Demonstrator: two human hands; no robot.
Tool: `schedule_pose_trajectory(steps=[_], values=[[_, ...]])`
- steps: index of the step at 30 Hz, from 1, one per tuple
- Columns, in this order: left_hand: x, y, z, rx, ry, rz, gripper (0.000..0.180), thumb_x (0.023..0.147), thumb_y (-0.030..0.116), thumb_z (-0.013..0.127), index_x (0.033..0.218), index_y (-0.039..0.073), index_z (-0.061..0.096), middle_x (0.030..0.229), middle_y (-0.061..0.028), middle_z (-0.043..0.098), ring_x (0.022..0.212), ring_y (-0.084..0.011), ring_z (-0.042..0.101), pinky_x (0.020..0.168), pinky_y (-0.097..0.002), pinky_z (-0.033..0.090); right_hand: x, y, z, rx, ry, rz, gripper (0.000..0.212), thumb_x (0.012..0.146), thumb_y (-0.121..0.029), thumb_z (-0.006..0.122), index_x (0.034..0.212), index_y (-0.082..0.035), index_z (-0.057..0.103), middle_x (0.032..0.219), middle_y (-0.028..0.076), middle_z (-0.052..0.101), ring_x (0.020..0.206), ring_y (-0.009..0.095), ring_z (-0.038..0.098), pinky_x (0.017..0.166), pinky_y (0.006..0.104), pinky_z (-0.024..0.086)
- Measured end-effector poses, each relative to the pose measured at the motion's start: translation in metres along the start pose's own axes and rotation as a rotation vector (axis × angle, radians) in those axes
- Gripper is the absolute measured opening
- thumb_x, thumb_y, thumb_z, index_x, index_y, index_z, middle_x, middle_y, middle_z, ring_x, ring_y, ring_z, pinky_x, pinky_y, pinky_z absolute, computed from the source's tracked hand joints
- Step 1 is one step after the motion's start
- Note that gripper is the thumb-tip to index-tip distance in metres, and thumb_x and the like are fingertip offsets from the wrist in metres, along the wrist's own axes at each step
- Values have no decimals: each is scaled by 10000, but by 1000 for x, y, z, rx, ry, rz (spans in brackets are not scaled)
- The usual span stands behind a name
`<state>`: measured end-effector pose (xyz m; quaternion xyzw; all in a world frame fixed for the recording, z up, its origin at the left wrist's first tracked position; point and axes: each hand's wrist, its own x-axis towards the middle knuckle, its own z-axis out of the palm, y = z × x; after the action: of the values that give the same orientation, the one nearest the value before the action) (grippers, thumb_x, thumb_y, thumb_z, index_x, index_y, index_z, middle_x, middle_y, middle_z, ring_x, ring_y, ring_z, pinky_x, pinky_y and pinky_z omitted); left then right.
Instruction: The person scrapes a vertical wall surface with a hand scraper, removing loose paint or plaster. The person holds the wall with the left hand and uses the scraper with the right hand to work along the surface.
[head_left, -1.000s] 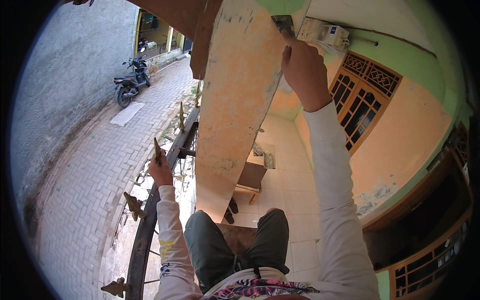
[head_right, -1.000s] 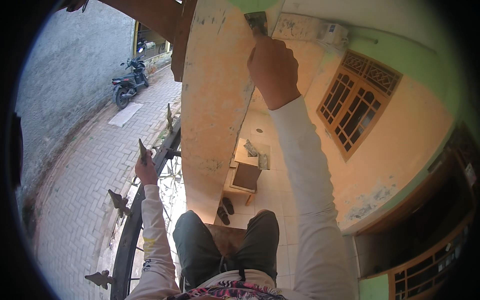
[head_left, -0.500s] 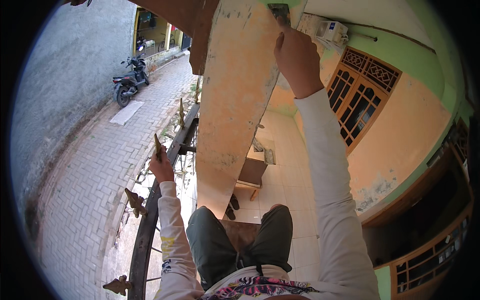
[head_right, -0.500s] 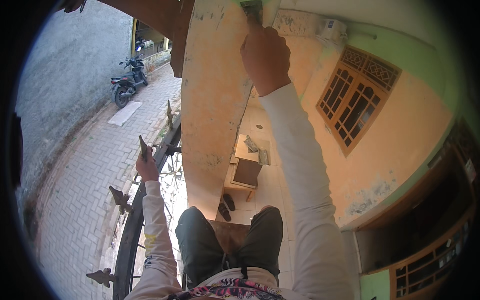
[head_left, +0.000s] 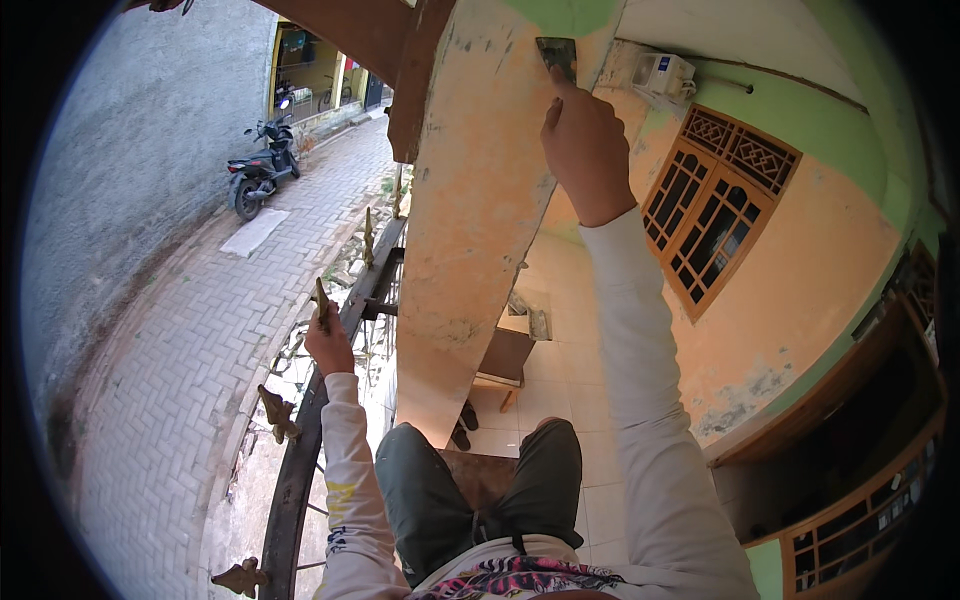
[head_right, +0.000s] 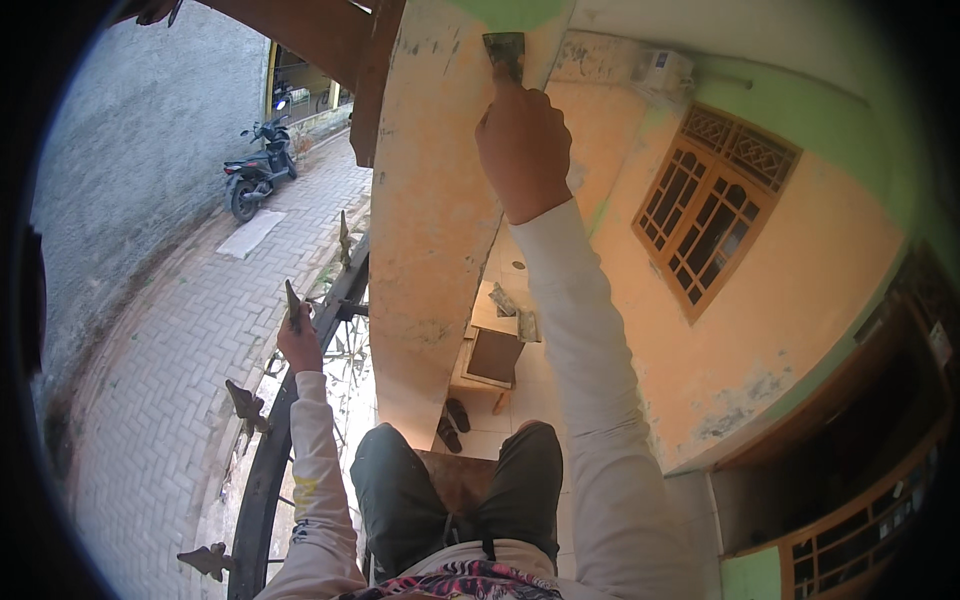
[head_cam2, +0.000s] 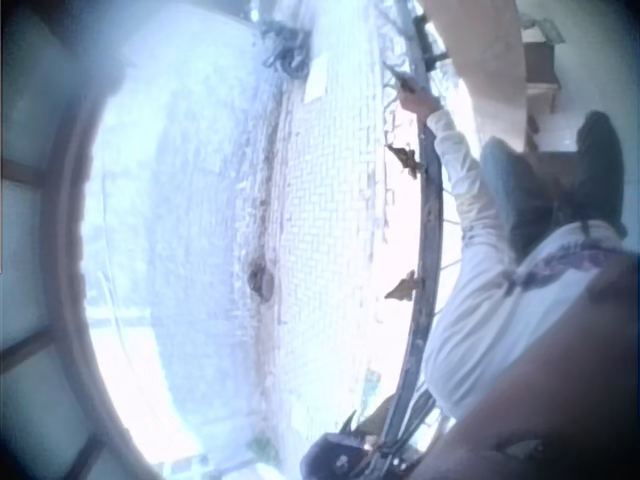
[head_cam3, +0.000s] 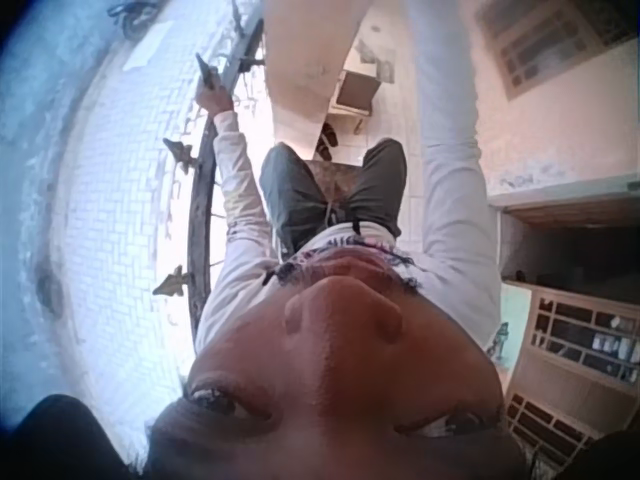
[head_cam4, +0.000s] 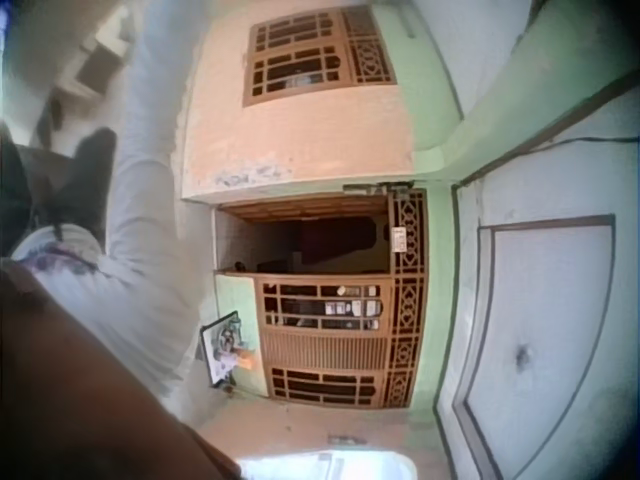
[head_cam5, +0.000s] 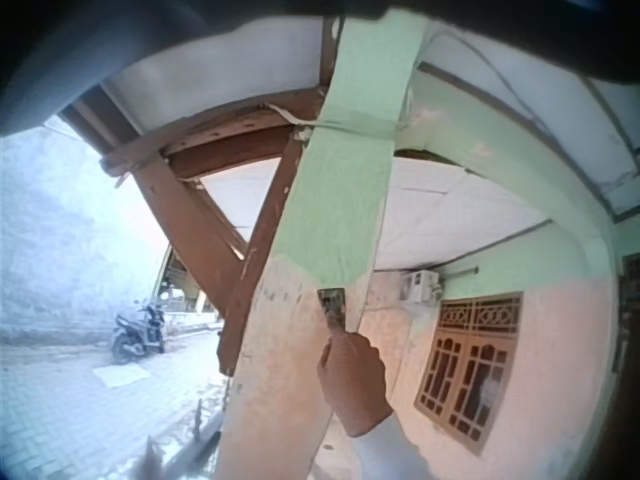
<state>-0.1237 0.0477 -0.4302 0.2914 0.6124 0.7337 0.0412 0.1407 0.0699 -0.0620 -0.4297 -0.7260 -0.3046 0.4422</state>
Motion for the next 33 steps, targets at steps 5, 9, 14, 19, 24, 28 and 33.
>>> schedule_pose_trajectory(steps=[5,9,14,19,24,28,33], values=[[-2,4,1,-20,16,24,325,982,272,650,940,-46,694,646,-38,584,587,-118,489,548,-319,399,0,-4,2,-20,-5,21,392,986,-136,498,1357,-43,581,885,202,704,790,374,698,702,458,589],[-3,-1,2,-24,23,18,356,964,333,670,903,-11,738,588,-21,580,536,-97,513,530,-295,394,1,-10,5,-24,34,39,406,974,-132,506,1364,-40,573,883,200,705,786,376,701,703,461,591],[3,-6,4,-37,68,51,349,965,332,670,872,3,739,585,-6,569,532,-93,494,525,-295,382,8,-8,7,-7,65,-25,452,872,-88,592,1320,-26,591,861,215,677,761,385,707,606,453,584],[3,-2,-2,10,-18,-4,338,982,268,652,974,-67,697,695,-85,642,611,-134,534,578,-330,444,6,-13,10,-9,68,8,466,851,-75,606,1315,-26,596,833,214,678,739,377,709,601,458,584],[0,1,-1,5,1,24,337,980,271,655,947,-63,694,636,-58,586,577,-120,483,536,-335,400,5,-21,13,26,96,28,474,835,-60,613,1308,-19,599,828,230,680,762,386,714,607,461,587],[-3,10,0,-44,-2,-34,318,974,256,662,951,-60,697,632,-58,596,574,-126,490,539,-338,404,4,-19,15,51,67,20,456,848,-73,609,1298,5,595,837,233,681,769,395,711,603,463,585],[-2,8,1,-43,13,21,311,977,252,660,965,-56,704,660,-61,614,590,-134,500,555,-346,412,3,-20,16,49,133,-14,432,866,-92,603,1280,33,593,866,240,687,776,412,703,602,465,586]])
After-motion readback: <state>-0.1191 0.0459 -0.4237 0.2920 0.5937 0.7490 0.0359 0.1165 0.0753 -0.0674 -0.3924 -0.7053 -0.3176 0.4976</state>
